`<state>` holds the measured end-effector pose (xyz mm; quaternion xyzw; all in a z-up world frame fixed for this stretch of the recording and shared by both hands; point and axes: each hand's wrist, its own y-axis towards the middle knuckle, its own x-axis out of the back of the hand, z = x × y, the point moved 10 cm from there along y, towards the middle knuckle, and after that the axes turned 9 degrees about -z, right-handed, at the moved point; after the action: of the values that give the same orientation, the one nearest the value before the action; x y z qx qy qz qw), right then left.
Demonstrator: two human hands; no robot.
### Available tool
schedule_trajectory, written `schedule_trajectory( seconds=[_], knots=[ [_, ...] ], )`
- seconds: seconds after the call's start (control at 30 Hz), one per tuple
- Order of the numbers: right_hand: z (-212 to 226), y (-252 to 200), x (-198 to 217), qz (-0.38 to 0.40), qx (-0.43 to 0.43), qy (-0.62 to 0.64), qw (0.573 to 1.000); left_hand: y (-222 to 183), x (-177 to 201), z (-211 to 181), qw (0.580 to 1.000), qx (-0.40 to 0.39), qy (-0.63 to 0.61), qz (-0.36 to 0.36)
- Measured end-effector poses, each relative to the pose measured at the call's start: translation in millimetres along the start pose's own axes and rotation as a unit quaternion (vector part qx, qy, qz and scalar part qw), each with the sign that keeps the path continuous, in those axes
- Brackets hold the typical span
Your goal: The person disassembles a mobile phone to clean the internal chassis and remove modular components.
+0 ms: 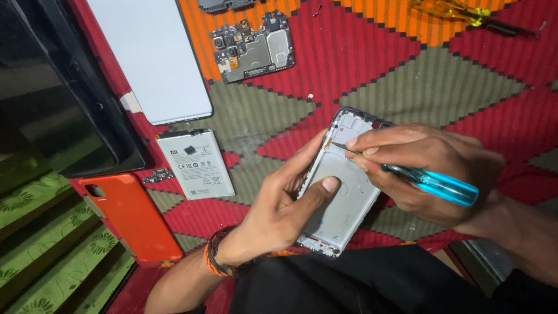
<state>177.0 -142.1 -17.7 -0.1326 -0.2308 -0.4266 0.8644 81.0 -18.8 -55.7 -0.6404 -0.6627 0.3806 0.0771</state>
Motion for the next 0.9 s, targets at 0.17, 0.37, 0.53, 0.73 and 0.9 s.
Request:
schedule_trajectory(
  seconds=[0.17,0.37,0.53,0.73,0.9],
  knots=[
    [-2.7,-2.1,-7.6,0.053,-0.012,-0.029,0.998,-0.5,0.6,-0.4,1.0,0.005,0.008,-0.005],
    [-6.5,-2.9,-9.9,0.061,-0.011,-0.025,0.998,-1.6,1.1,2.2,1.0,-0.004,0.005,-0.003],
    [-8.5,-3.6,-10.8,0.04,0.004,0.016,0.999,-1.0,0.6,-0.8,1.0,-0.006,0.014,-0.007],
    [25.5,-6.2,33.1,-0.047,0.092,0.12,0.987,-1.2,-0.4,-2.1,0.998,0.001,-0.066,0.006],
    [35.0,9.7,37.7,-0.048,0.05,0.069,0.995,-7.5,3.1,-6.8,0.997,0.016,-0.068,0.031]
  ],
)
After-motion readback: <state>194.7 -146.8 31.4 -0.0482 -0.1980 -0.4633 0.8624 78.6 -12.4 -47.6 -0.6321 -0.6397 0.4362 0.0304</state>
